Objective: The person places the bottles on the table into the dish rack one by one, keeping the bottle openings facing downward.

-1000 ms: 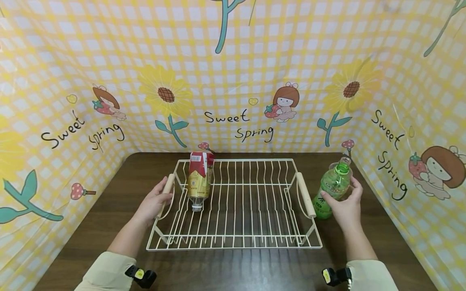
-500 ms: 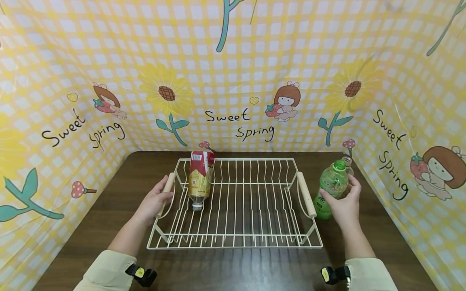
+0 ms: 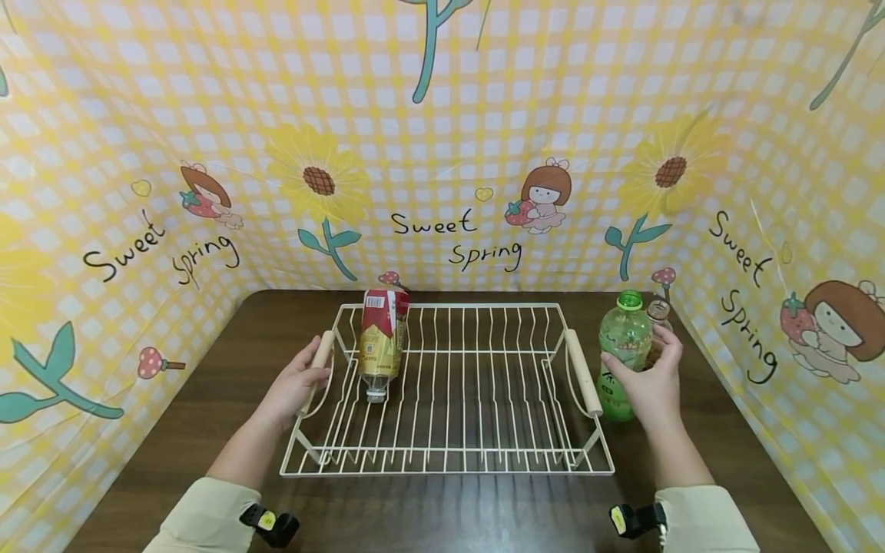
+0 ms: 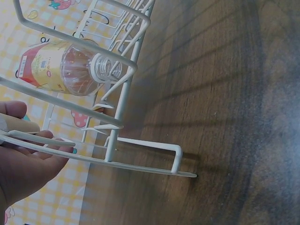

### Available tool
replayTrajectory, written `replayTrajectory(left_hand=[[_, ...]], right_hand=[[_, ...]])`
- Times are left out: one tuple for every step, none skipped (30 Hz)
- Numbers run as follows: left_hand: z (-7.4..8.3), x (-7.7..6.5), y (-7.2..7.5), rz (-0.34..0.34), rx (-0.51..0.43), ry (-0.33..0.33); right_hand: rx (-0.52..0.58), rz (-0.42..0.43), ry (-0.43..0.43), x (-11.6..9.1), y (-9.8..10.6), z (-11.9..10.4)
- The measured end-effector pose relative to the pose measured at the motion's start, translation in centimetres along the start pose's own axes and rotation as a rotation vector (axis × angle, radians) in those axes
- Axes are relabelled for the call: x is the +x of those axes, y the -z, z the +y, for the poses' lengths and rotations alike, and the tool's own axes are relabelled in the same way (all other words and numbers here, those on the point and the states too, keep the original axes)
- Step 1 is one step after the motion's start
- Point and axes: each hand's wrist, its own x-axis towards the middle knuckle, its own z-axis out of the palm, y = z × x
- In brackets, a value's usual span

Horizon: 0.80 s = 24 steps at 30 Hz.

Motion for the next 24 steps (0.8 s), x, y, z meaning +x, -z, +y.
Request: replayTrajectory(left_hand=[[0.0, 0.0, 0.0, 0.000, 0.002, 0.001], [0.0, -0.1, 0.0, 0.000, 0.003, 0.001], [0.1, -0.1, 0.0, 0.000, 0.004, 0.000], [0.1, -0.1, 0.0, 0.001, 0.006, 0.000], [0.1, -0.2, 0.0, 0.001, 0.007, 0.000], [0.1, -0.2, 0.0, 0.003, 0.012, 0.001], [0.2, -0.2, 0.0, 0.007, 0.017, 0.003], [0.2, -0.2, 0.0, 0.009, 0.019, 0.002], [0.2, -0.2, 0.0, 0.011, 0.019, 0.003], [0.2, -0.2, -0.1, 0.011, 0.022, 0.001], [0.3, -0.2, -0.1, 0.014, 0.023, 0.004], [0.3, -0.2, -0.1, 0.017, 0.024, 0.005], [0.3, -0.2, -0.1, 0.019, 0.021, 0.006], [0.3, -0.1, -0.1, 0.019, 0.019, 0.003], [0.3, -0.2, -0.1, 0.020, 0.017, 0.004], [0.3, -0.2, -0.1, 0.019, 0.015, 0.003], [0.2, -0.2, -0.1, 0.020, 0.011, 0.005], [0.2, -0.2, -0.1, 0.018, 0.008, 0.003], [0.3, -0.3, 0.0, 0.015, 0.006, 0.001], [0.2, -0.3, 0.0, 0.012, 0.003, -0.003], [0.2, -0.3, -0.1, 0.008, -0.002, -0.005], [0.2, -0.3, -0.1, 0.003, -0.008, -0.007], [0.3, -0.3, -0.1, 0.001, -0.014, -0.008], [0.3, -0.3, -0.1, 0.000, -0.017, -0.009]], right_hand=[[-0.001, -0.003, 0.007, 0.0, 0.0, -0.2], [-0.002, -0.006, 0.012, 0.1, 0.0, -0.3], [-0.007, -0.010, 0.016, 0.1, -0.1, -0.5], [-0.012, -0.014, 0.021, 0.1, -0.1, -0.6], [-0.016, -0.018, 0.027, 0.2, -0.1, -0.8], [-0.018, -0.022, 0.034, 0.2, -0.1, -1.0], [-0.023, -0.030, 0.038, 0.2, 0.0, -1.2], [-0.030, -0.039, 0.044, 0.3, 0.0, -1.3], [-0.032, -0.048, 0.050, 0.3, 0.0, -1.6], [-0.033, -0.058, 0.061, 0.4, 0.0, -1.8], [-0.035, -0.069, 0.071, 0.4, 0.0, -2.0], [-0.039, -0.081, 0.082, 0.5, 0.0, -2.2], [-0.045, -0.093, 0.094, 0.5, 0.1, -2.4], [-0.050, -0.102, 0.108, 0.6, 0.1, -2.7], [-0.052, -0.111, 0.121, 0.6, 0.1, -2.9], [-0.057, -0.120, 0.136, 0.7, 0.0, -3.1], [-0.061, -0.128, 0.151, 0.8, 0.0, -3.3], [-0.068, -0.133, 0.167, 0.8, 0.0, -3.4], [-0.071, -0.138, 0.184, 0.9, -0.1, -3.6], [-0.073, -0.144, 0.202, 1.0, -0.2, -3.7], [-0.076, -0.149, 0.218, 1.0, -0.2, -3.9], [-0.077, -0.157, 0.235, 1.1, -0.3, -4.0], [-0.074, -0.168, 0.249, 1.1, -0.4, -4.2], [-0.074, -0.178, 0.260, 1.1, -0.4, -4.5]])
